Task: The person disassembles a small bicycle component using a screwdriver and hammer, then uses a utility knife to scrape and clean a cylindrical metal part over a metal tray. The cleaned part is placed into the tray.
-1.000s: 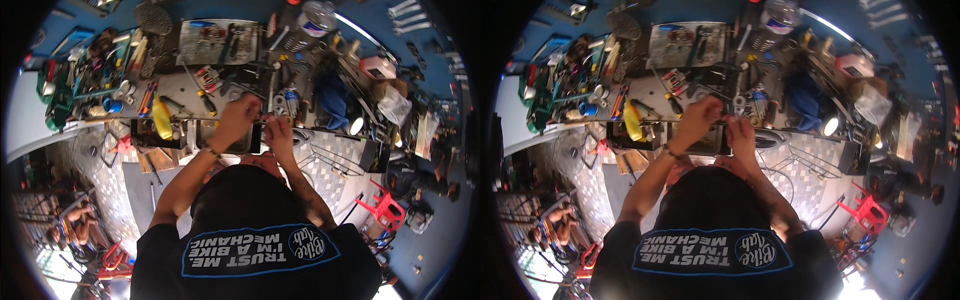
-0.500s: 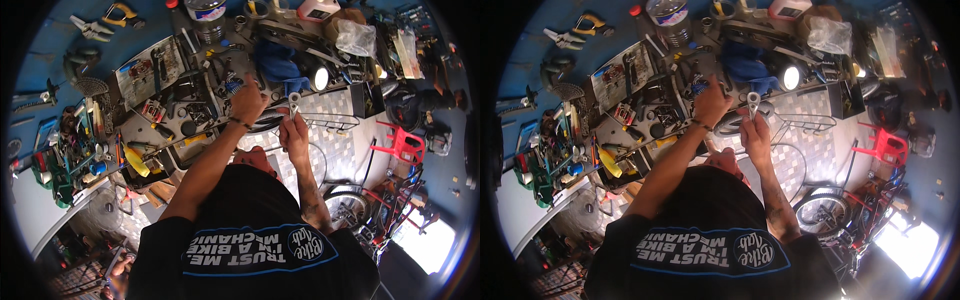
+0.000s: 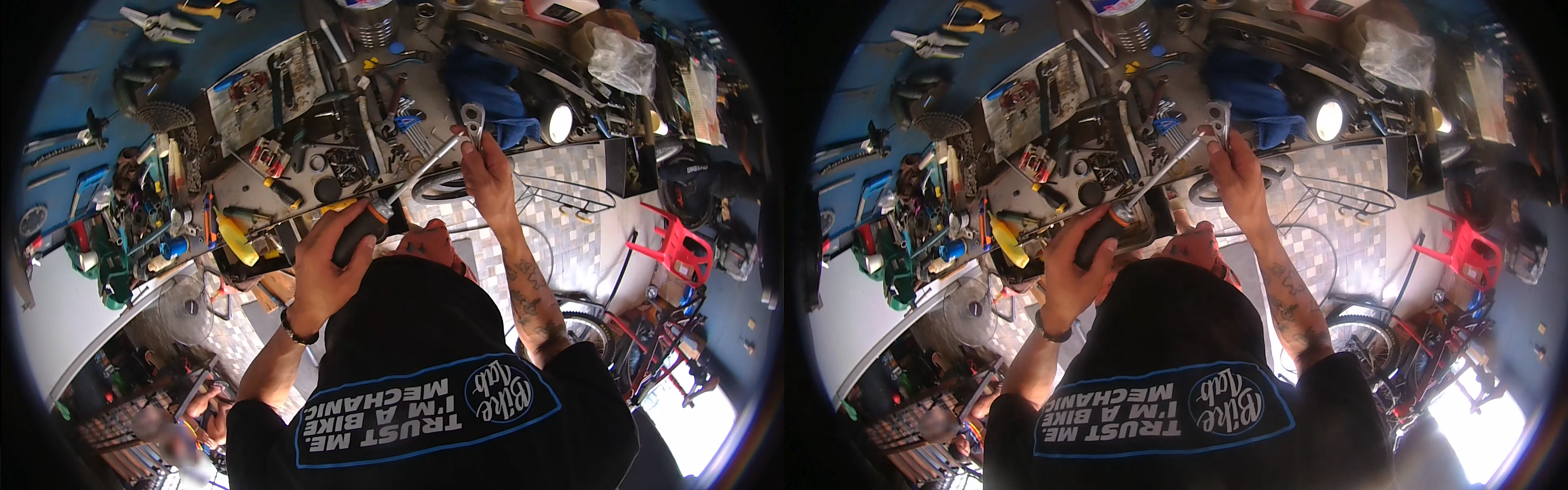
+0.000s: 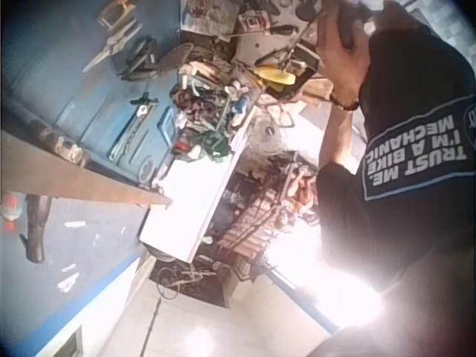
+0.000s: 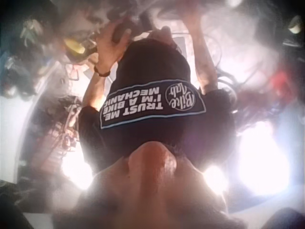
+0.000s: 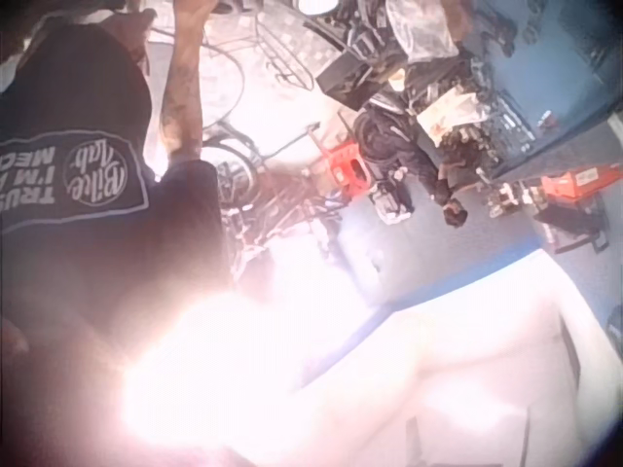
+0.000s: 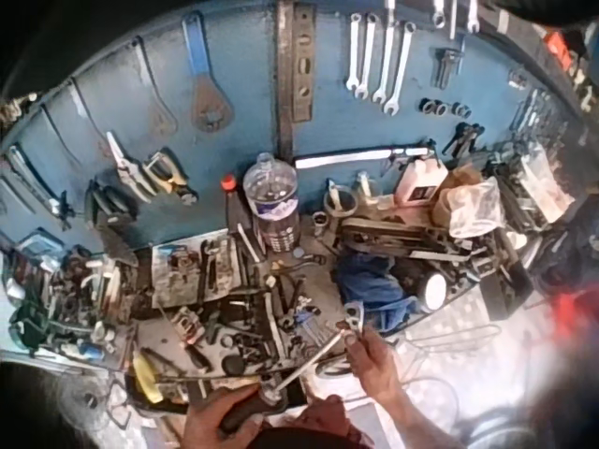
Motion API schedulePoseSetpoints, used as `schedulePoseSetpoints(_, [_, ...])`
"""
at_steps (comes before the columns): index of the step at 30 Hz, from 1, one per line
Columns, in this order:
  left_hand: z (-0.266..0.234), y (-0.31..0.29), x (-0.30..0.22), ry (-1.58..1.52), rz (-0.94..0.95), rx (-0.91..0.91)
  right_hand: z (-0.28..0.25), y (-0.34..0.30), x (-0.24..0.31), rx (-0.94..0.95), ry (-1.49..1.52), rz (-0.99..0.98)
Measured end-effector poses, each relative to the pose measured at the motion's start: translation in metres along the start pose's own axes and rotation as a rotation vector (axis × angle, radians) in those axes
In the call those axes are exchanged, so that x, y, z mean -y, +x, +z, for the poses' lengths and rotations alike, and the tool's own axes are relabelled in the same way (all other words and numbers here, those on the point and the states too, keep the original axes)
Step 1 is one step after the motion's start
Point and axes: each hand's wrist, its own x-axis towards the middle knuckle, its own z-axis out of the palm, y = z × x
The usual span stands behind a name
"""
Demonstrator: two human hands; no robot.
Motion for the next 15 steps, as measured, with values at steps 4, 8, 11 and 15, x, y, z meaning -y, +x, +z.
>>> schedulePoseSetpoints(4, [0.003,0.0,-0.002,0.032,-0.045,-0.02,0.01,0.006,0.002,0.049,-0.03,-0.022])
schedulePoseSetpoints(8, [0.005,-0.001,-0.001,0.079,-0.054,-0.055,0.011,0.008,0.002,0.07,-0.081,-0.047])
schedulePoseSetpoints(11, [0.004,-0.002,-0.001,0.219,0.045,-0.11,0.008,0.01,0.002,0.076,-0.178,-0.089])
schedulePoseSetpoints(15, [0.0,-0.004,-0.004,0.441,0.166,-0.128,0.004,0.013,0.004,0.01,-0.431,-0.217])
